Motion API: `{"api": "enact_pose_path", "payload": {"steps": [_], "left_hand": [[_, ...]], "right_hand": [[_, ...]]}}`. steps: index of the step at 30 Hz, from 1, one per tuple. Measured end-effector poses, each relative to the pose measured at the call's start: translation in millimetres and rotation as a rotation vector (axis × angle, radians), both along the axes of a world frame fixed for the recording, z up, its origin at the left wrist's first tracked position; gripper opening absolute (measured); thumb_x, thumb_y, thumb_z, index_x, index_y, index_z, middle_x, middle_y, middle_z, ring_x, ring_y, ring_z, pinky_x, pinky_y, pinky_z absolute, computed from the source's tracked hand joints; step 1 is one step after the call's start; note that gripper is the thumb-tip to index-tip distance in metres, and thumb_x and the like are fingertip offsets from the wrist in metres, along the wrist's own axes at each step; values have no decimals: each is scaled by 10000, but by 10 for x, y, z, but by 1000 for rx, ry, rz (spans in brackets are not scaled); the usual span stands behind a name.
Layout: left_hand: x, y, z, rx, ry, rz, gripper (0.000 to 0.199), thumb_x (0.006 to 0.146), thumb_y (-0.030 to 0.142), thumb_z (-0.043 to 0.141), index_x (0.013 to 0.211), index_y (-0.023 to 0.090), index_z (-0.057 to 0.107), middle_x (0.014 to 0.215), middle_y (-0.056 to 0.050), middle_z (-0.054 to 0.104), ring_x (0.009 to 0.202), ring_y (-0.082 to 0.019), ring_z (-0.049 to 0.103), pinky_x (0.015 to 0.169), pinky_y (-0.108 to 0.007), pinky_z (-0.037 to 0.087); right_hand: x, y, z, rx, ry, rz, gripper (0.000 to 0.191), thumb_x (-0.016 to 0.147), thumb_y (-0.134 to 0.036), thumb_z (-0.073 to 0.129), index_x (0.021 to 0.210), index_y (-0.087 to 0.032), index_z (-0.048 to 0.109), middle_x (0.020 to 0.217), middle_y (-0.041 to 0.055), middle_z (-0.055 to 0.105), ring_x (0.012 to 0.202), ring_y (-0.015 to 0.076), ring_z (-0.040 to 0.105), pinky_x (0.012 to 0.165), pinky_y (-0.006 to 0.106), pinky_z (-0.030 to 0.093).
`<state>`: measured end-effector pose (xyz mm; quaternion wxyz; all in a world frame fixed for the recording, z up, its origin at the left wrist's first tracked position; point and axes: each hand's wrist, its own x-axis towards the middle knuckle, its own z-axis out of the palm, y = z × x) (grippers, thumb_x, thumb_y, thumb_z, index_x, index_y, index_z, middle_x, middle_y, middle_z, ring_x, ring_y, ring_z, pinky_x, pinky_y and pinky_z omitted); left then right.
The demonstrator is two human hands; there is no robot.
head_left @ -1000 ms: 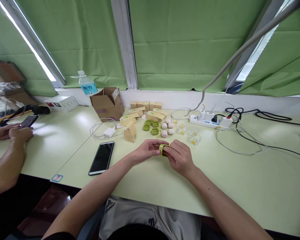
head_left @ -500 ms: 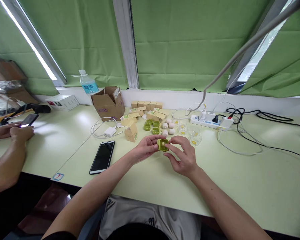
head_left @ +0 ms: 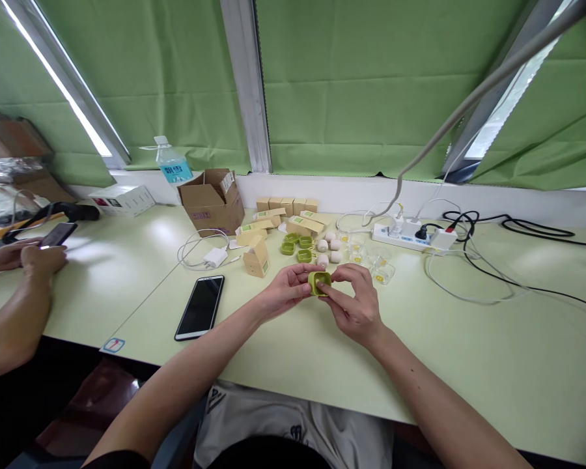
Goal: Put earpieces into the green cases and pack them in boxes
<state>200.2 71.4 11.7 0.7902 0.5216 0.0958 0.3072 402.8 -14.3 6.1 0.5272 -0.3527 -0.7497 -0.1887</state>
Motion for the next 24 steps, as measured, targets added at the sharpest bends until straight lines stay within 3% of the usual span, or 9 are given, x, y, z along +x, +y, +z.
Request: {"api": "enact_pose_path", "payload": {"steps": [6,13,21,24], "left_hand": [[4,-4,0,17,2,21,574,803,353,961,1304,166,752,1238,-179,794,1097,-251,768,988,-354,552],[-3,21,-2,17,8,25,572,781,330,978,1278,153,757,1137,-158,816,982,-196,772,930,-298,551],[-6,34,-11,20,34,41,557,766,307,987,1251,147,763,1017,-113,811,861,-161,752,819,-251,526],[-8,45,-26,24,45,41,558,765,318,988,1248,150,764,1062,-123,814,886,-165,758,842,-257,530]], "right_hand": [[-1,3,37,-27,6,9,488,940,-119,751,1338,-401,741,1181,101,623,1190,319,589,895,532,636],[1,7,44,-72,-4,24,440,942,-111,747,1283,-387,772,1137,91,603,1182,313,565,958,580,590],[25,-6,32,-152,-61,1,331,964,-123,720,1211,-326,808,1086,99,590,1155,298,513,874,474,587],[21,3,19,-170,-60,2,280,971,-138,724,1172,-307,822,1062,101,598,1126,291,503,838,445,584]]}}
